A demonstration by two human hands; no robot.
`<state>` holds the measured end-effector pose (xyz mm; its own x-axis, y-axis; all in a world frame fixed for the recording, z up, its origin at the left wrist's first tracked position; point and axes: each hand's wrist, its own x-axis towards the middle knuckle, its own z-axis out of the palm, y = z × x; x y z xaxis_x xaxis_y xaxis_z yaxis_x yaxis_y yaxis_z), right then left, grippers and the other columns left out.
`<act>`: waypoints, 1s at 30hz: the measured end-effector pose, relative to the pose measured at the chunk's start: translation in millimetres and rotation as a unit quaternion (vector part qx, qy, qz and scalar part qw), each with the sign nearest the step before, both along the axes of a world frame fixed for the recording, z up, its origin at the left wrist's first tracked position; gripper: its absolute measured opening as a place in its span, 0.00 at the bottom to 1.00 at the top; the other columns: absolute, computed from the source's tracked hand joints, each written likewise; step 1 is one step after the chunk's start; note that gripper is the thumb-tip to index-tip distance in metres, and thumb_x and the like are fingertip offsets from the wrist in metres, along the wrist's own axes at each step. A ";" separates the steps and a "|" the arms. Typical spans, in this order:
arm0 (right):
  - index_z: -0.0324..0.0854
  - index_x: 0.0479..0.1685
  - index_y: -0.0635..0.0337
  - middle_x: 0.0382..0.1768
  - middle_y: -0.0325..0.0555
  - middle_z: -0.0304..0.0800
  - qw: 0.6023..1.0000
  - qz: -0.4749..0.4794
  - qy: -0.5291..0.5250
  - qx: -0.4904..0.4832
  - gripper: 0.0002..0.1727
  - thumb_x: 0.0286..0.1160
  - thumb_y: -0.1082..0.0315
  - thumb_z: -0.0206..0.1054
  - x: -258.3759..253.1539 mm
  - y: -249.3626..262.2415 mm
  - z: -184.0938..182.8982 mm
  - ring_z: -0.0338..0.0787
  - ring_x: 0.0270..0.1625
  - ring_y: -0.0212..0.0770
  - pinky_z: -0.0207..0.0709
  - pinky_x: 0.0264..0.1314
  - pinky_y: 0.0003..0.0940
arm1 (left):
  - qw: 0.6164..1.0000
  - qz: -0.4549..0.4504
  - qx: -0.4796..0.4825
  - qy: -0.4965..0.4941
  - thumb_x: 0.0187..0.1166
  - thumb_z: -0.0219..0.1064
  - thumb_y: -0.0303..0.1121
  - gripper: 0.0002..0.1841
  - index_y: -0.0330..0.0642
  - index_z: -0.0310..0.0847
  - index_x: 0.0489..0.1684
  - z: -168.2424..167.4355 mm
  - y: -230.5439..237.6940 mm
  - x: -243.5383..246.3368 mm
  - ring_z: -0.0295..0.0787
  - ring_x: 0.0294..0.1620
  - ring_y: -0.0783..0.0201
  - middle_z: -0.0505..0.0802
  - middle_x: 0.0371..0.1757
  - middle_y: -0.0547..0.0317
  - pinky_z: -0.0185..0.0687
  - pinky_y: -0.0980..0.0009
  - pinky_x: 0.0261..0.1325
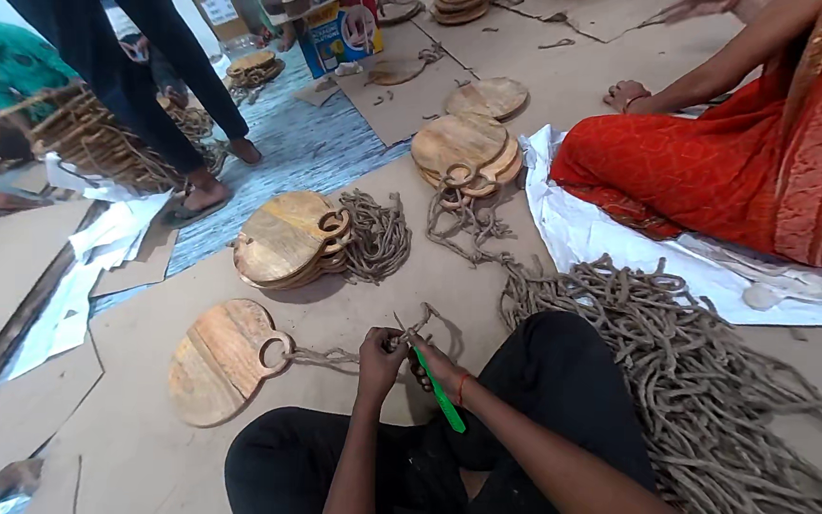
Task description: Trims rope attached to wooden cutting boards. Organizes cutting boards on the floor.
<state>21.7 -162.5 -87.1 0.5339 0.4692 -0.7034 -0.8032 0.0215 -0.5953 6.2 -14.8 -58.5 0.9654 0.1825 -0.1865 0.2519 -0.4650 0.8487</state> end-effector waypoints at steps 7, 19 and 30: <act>0.66 0.25 0.49 0.12 0.31 0.60 0.998 0.017 -0.006 0.059 0.33 0.91 0.34 0.37 -0.9 -4.9 0.0 0.61 0.10 0.27 0.58 0.12 0.21 | 0.990 0.002 -0.142 0.016 0.68 0.78 0.28 0.26 0.30 0.75 0.64 -3.4 8.5 0.5 0.90 0.37 0.65 0.93 0.42 0.51 0.87 0.67 0.48; 0.71 0.24 0.44 0.12 0.26 0.64 0.954 0.133 -0.040 0.267 0.35 0.85 0.30 0.34 -23.5 -19.6 11.2 0.62 0.10 0.21 0.59 0.13 0.15 | 0.887 -0.253 -0.375 0.091 0.69 0.74 0.40 0.41 0.41 0.66 0.87 12.3 26.8 -2.7 0.78 0.75 0.65 0.68 0.90 0.54 0.80 0.65 0.69; 0.67 0.22 0.51 0.10 0.33 0.61 0.987 -0.099 -0.011 0.127 0.37 0.92 0.35 0.30 -19.6 -4.8 19.9 0.62 0.08 0.28 0.60 0.10 0.21 | 0.980 -0.051 -0.189 -0.023 0.94 0.47 0.40 0.21 0.35 0.85 0.46 -5.1 -20.2 3.6 0.88 0.36 0.66 0.91 0.34 0.56 0.85 0.64 0.48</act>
<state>2.1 -167.3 -67.1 0.6466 0.5135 -0.5641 -0.7555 0.3284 -0.5670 9.8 -35.0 -63.7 0.9841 0.0109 -0.1772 0.1771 -0.1355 0.9748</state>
